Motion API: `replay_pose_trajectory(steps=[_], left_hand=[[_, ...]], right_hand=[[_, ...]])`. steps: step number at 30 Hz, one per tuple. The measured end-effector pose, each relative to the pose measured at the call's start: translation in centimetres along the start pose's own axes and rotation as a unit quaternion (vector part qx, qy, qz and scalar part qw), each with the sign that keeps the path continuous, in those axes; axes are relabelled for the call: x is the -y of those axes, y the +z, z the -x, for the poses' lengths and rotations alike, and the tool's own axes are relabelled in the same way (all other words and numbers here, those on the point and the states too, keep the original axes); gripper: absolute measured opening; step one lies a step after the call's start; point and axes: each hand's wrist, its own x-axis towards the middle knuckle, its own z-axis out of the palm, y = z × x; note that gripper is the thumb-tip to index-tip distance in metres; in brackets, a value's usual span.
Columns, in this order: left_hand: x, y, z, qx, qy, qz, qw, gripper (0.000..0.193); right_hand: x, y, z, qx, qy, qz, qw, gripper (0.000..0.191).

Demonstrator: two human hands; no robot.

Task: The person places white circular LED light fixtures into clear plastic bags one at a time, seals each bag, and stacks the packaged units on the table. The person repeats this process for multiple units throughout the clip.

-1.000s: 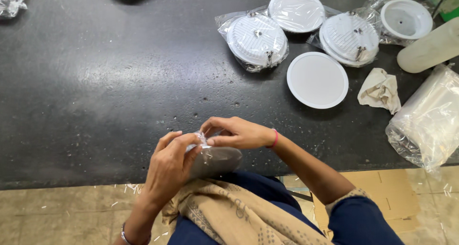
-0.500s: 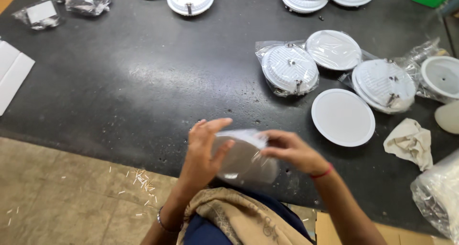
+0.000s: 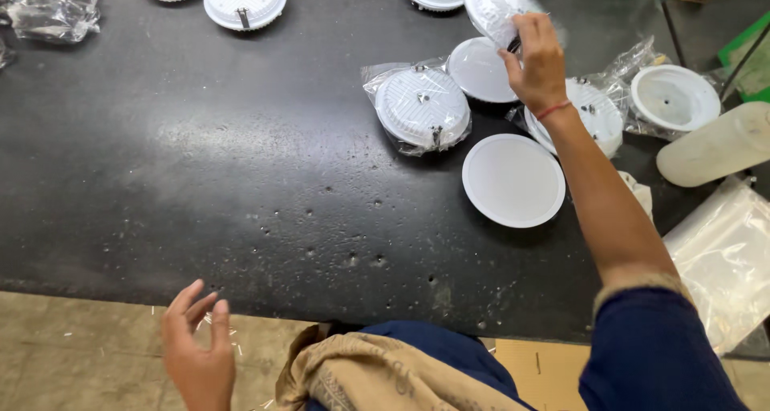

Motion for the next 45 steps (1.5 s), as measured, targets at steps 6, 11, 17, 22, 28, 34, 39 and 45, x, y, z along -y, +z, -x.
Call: replay_pose_trajectory(steps=[6, 11, 17, 22, 28, 34, 39, 45], left_hand=[[0.5, -0.1, 1.7, -0.048, -0.007, -0.05, 0.998, 0.036], [-0.1, 1.1, 1.5, -0.037, -0.005, -0.046, 0.998, 0.033], [-1.3, 4.4, 0.2, 0.053, 0.049, -0.019, 0.997, 0.032], [-3.4, 8.6, -1.2, 0.168, 0.121, 0.032, 0.978, 0.03], [-8.6, 12.5, -1.5, 0.301, 0.21, -0.007, 0.93, 0.022], [-17.3, 17.9, 2.9, 0.437, 0.314, 0.058, 0.841, 0.021], [-23.3, 19.6, 7.3, 0.524, 0.332, 0.137, 0.772, 0.02], [-24.8, 19.5, 8.1, 0.534, 0.35, 0.158, 0.753, 0.018]], right_hand=[[-6.4, 6.8, 3.1, 0.064, -0.039, 0.061, 0.995, 0.049], [-5.7, 8.9, 6.3, 0.109, 0.027, 0.031, 0.993, 0.048], [0.0, 2.5, 8.4, 0.076, 0.051, -0.095, 0.991, 0.05], [9.9, -6.7, 16.5, 0.14, 0.19, -0.187, 0.954, 0.015], [16.4, -16.1, 27.4, -0.016, 0.426, -0.027, 0.904, 0.013], [18.0, -21.5, 37.6, -0.132, 0.511, 0.228, 0.818, 0.018], [15.4, -24.3, 41.8, -0.198, 0.482, 0.332, 0.787, 0.029], [13.6, -26.5, 43.1, -0.179, 0.424, 0.365, 0.809, 0.015]])
